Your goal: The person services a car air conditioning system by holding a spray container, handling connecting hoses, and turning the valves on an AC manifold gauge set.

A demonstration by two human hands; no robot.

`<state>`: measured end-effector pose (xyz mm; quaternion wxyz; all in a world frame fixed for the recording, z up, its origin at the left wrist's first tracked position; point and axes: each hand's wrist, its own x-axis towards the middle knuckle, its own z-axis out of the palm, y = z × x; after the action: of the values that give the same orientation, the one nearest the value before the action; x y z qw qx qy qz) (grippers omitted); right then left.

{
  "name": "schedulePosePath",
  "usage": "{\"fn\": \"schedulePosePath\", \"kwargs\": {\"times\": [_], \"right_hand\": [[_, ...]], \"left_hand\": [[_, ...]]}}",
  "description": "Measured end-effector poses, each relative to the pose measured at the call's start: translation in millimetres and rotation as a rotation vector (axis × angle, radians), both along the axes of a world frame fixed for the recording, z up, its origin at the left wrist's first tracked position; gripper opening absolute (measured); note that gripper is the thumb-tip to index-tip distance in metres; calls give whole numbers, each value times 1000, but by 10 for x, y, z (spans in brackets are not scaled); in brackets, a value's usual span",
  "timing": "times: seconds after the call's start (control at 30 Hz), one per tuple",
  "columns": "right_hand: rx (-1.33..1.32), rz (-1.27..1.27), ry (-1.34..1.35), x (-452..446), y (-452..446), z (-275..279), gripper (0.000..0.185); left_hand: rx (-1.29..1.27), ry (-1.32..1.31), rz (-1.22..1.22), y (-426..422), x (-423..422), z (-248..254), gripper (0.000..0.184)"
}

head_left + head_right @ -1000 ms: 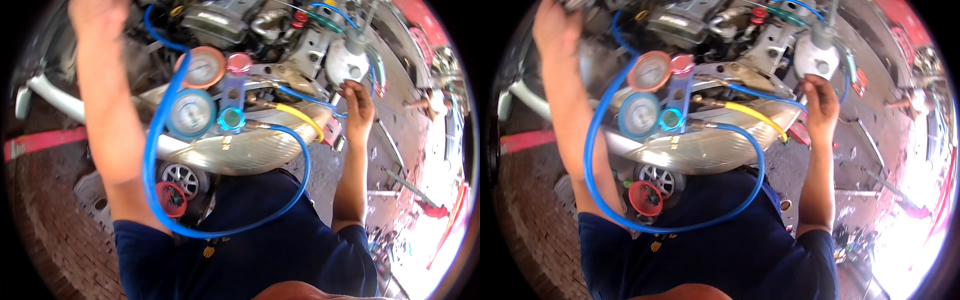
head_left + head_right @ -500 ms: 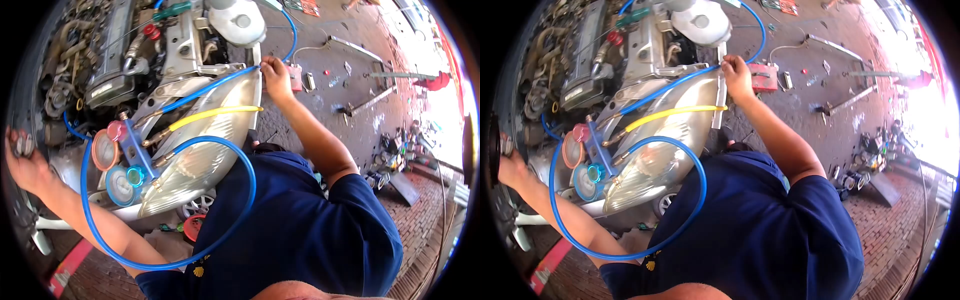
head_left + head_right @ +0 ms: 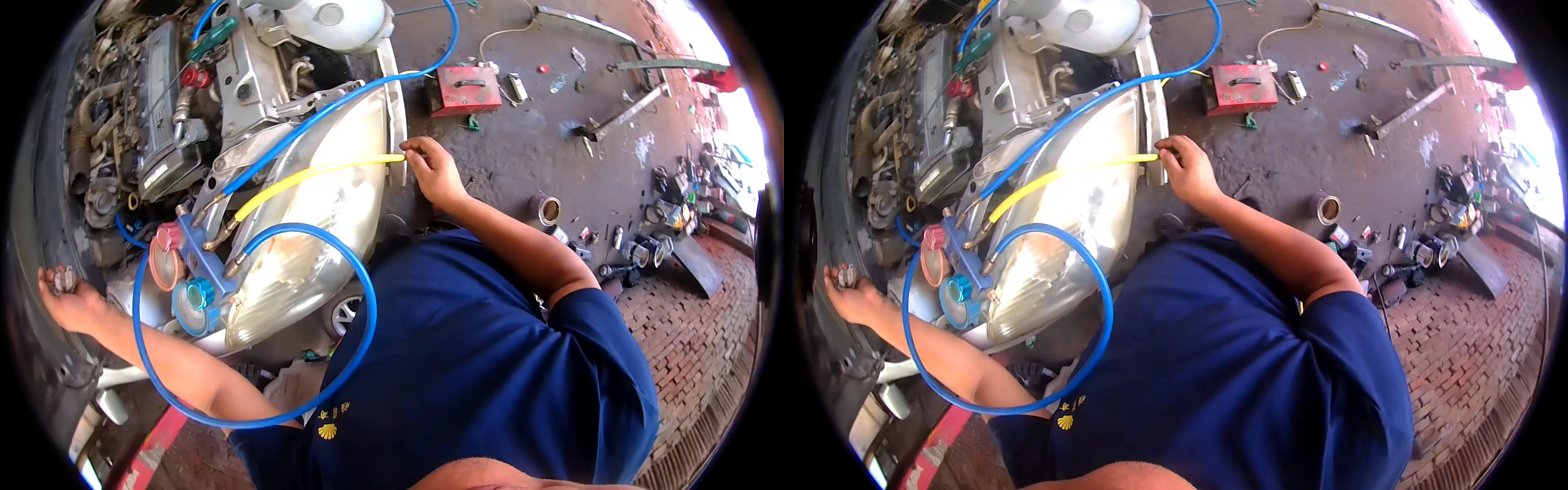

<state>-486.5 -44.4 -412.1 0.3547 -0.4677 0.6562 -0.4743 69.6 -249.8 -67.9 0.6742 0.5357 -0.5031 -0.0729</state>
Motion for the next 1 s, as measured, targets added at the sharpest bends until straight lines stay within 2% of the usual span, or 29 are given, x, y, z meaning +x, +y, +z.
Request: {"fn": "schedulePosePath", "kwargs": {"times": [0.03,0.07,0.13,0.2,0.23,0.27,0.4,0.47,0.57,0.6,0.7,0.73,0.8,0.87,0.9,0.97,1.0], "right_hand": [[-58,74,97,-26,3,24,19],[-43,105,79,-47,13,72,20],[-71,199,102,-118,12,103,23],[-56,275,50,-226,-14,68,26],[4,248,-22,-269,-17,16,28],[26,201,-131,-290,-23,-53,27],[4,111,-171,-483,-185,-170,24],[-34,121,-214,-524,-329,51,23],[-233,297,-93,-350,-626,685,23],[-320,441,21,-223,-722,1192,22],[-695,816,168,310,-1017,1978,22],[-747,909,222,547,-1080,2191,24],[-805,1038,353,1011,-1211,2365,21],[-728,1145,606,1364,-1297,2368,17],[-736,1154,617,1496,-1351,2355,17],[-605,1342,973,1672,-1415,2330,25],[-602,1347,993,1709,-1441,2373,25]], "left_hand": [[-18,154,-24,-47,192,30,29],[-42,302,-42,4,262,76,28],[-23,396,-160,160,399,181,23],[-20,411,-212,415,152,247,23],[-12,373,-150,598,-119,231,24],[-12,350,-212,734,-126,178,24],[10,10,189,1374,-618,-231,26],[108,-55,337,1685,-886,-441,23],[102,-91,333,2000,-829,-842,16],[138,-103,345,2058,-925,-904,15],[110,-131,375,2082,-1082,-1029,16],[84,-160,368,2083,-1093,-1067,17],[81,-220,371,2099,-1111,-1098,17],[83,-279,371,2108,-1071,-1156,18],[96,-305,378,2117,-1072,-1158,18],[111,-310,388,2138,-1152,-1113,18],[132,-280,389,2131,-1198,-1073,17]]}}
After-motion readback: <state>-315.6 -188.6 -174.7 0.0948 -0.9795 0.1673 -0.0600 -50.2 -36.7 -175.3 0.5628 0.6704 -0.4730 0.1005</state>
